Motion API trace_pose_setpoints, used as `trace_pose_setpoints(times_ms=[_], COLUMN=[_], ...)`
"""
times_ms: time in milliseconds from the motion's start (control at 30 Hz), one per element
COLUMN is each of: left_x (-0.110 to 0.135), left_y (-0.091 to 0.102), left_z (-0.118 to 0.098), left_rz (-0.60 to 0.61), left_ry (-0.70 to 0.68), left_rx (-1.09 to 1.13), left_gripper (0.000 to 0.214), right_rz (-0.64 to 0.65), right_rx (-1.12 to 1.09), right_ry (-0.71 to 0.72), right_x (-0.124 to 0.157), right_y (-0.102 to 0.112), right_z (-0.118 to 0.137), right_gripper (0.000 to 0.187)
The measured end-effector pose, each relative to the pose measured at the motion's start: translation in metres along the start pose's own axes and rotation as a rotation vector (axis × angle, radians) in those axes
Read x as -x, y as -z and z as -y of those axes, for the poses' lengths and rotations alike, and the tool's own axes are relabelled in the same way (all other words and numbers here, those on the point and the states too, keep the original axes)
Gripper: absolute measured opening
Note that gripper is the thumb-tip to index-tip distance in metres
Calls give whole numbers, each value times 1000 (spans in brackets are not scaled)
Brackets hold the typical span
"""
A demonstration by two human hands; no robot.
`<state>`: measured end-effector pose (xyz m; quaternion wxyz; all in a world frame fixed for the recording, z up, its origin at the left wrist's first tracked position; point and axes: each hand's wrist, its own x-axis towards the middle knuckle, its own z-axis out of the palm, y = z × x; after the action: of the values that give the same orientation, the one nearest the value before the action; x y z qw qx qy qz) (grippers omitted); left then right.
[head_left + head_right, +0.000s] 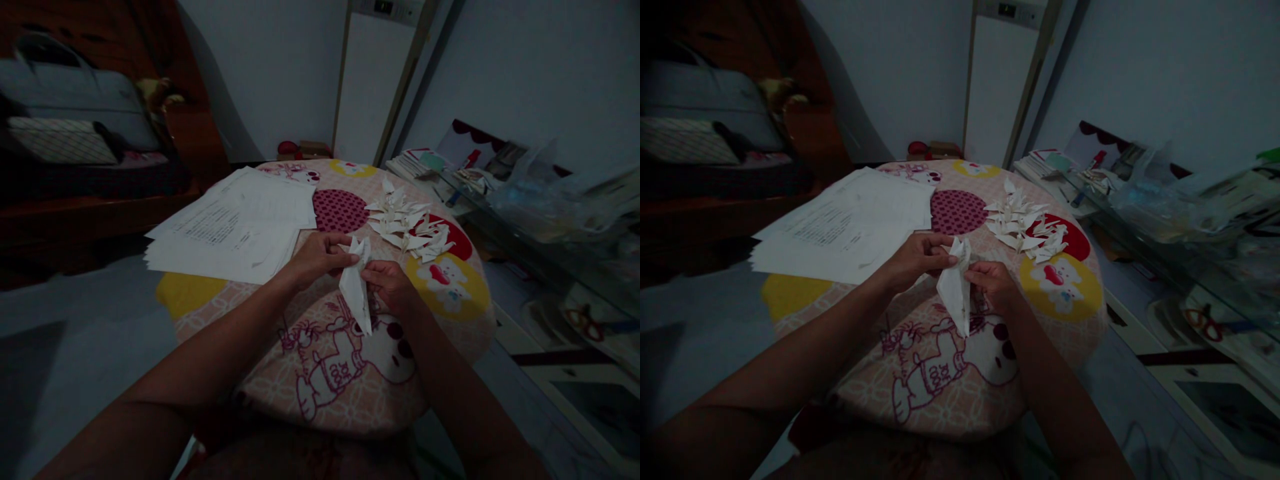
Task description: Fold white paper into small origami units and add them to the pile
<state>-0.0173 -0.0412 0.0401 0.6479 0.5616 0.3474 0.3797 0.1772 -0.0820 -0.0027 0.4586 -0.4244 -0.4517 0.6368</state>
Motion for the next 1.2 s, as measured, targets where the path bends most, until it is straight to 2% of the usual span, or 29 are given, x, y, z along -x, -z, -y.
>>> trace_pose_setpoints(times_ms=[200, 333, 533, 767, 1000, 1200], left_x=[2, 6, 12, 17, 18, 15], left_y=[-4, -8, -15, -21, -21, -16], left_z=[0, -3, -6, -9, -8, -6], left_rz=[-50, -76, -118, -161, -185, -218], left_ry=[-39, -105, -226, -327, -357, -339], left_rx=[-46, -185, -385, -484, -500, -500], left_gripper=[40, 39, 40, 41, 35, 29], right_rz=[25, 51, -18, -33, -44, -42], right_rx=[-4, -21, -29, -44, -62, -33], right_ry=[0, -42, -26, 20, -3, 45], right_x=[-1, -2, -4, -5, -1, 4], right_y=[0, -4, -5, -4, -5, -10], right_z=[-5, -8, -15, -17, -12, 2], right_gripper=[27, 28, 26, 18, 20, 27])
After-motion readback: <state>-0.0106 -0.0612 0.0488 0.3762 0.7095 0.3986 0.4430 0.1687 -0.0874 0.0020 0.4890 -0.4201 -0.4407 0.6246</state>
